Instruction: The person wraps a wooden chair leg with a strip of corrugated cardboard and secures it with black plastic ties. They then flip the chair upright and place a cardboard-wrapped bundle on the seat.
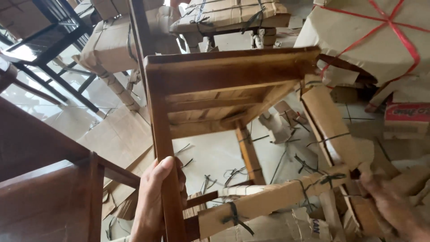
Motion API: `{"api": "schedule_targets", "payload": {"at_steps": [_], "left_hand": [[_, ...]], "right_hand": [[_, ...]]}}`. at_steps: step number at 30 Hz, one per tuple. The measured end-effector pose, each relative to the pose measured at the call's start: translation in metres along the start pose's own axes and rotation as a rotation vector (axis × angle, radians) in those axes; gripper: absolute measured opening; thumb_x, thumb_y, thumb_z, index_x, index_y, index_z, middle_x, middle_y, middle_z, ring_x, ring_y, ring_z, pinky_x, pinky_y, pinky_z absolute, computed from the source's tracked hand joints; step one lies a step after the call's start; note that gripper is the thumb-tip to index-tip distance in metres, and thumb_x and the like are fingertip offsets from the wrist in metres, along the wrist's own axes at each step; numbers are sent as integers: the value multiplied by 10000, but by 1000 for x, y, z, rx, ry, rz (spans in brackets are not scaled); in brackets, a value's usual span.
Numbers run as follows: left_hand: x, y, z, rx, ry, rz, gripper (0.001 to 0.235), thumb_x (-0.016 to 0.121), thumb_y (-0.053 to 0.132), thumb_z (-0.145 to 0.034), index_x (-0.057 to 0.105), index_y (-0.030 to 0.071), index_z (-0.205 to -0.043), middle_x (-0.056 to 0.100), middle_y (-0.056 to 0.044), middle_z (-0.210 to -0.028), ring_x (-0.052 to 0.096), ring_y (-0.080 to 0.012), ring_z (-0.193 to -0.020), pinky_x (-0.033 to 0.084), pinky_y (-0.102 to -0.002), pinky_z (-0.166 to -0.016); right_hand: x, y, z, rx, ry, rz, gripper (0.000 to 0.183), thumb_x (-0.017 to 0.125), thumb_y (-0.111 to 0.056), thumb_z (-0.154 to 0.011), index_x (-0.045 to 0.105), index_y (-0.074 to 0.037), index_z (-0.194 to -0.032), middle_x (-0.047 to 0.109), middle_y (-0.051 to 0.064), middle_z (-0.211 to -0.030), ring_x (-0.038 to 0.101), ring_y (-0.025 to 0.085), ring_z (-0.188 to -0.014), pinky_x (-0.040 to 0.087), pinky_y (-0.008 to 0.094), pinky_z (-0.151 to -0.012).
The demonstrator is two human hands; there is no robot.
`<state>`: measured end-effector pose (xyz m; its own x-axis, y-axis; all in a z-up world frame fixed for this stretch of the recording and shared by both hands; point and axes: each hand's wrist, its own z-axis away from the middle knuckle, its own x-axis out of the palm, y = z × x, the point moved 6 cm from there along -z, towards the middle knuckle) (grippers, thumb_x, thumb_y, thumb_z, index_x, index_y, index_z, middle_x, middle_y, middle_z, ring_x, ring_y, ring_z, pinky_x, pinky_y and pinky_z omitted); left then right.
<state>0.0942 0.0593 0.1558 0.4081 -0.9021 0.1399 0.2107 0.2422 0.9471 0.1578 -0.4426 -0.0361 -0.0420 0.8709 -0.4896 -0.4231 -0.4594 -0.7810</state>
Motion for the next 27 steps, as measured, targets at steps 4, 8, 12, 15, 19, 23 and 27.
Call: {"api": "schedule_targets", "payload": {"at_steps": [4,8,12,15,19,23,27], "left_hand": [[15,9,-8,12,-3,11,310,666,289,-851,556,1,-819,563,-154,-599,480,-237,-400,378,-362,-313],[40,11,-10,-15,3,135,281,695,293,-873,555,53,-830,468,-76,-590,393,-161,-408,290,-310,-349],[62,10,-11,4,-81,124,363,713,386,-825,544,70,-878,540,-69,-686,475,-154,-503,369,-308,-409],[71,16,0,-23,-237,137,443,617,414,-880,580,24,-1088,588,-114,-773,595,-225,-583,515,-373,-460],[-13,5,-28,249,116,-786,840,556,614,-808,459,138,-1493,580,-117,-1440,538,-248,-1306,439,-433,-1063],[-71,-32,-41,-256,267,-881,1068,781,441,-822,140,134,-1620,236,-142,-1675,330,-322,-1519,297,-536,-1252],[-100,-91,-64,-357,163,-1122,655,751,491,-884,488,109,-1346,725,-124,-1292,732,-289,-1113,615,-432,-919]], "right_hand": [[7,-8,11,92,-36,-105,751,559,-508,-1057,343,-7,-541,273,183,-383,236,292,-306,204,456,-395],[-2,3,-18,51,50,-47,555,576,-430,-1099,670,42,-823,528,178,-693,470,292,-622,340,452,-652],[0,-49,-5,107,-18,-194,524,481,-371,-1104,780,46,-1211,741,173,-1243,645,305,-1191,387,439,-1041],[-7,-47,-9,113,-12,-1,692,441,-558,-961,782,-68,-1312,739,123,-1387,618,287,-1325,336,433,-1127],[-1,-56,-12,113,-24,-97,694,461,-484,-935,607,-78,-1479,606,105,-1512,507,282,-1441,277,453,-1237],[-4,-54,-10,168,9,66,794,422,-619,-885,542,-175,-1532,498,125,-1589,443,380,-1472,274,565,-1246],[-12,-20,-44,98,58,196,809,400,-708,-896,791,-128,-1302,690,242,-1395,620,469,-1279,410,542,-1083]]}}
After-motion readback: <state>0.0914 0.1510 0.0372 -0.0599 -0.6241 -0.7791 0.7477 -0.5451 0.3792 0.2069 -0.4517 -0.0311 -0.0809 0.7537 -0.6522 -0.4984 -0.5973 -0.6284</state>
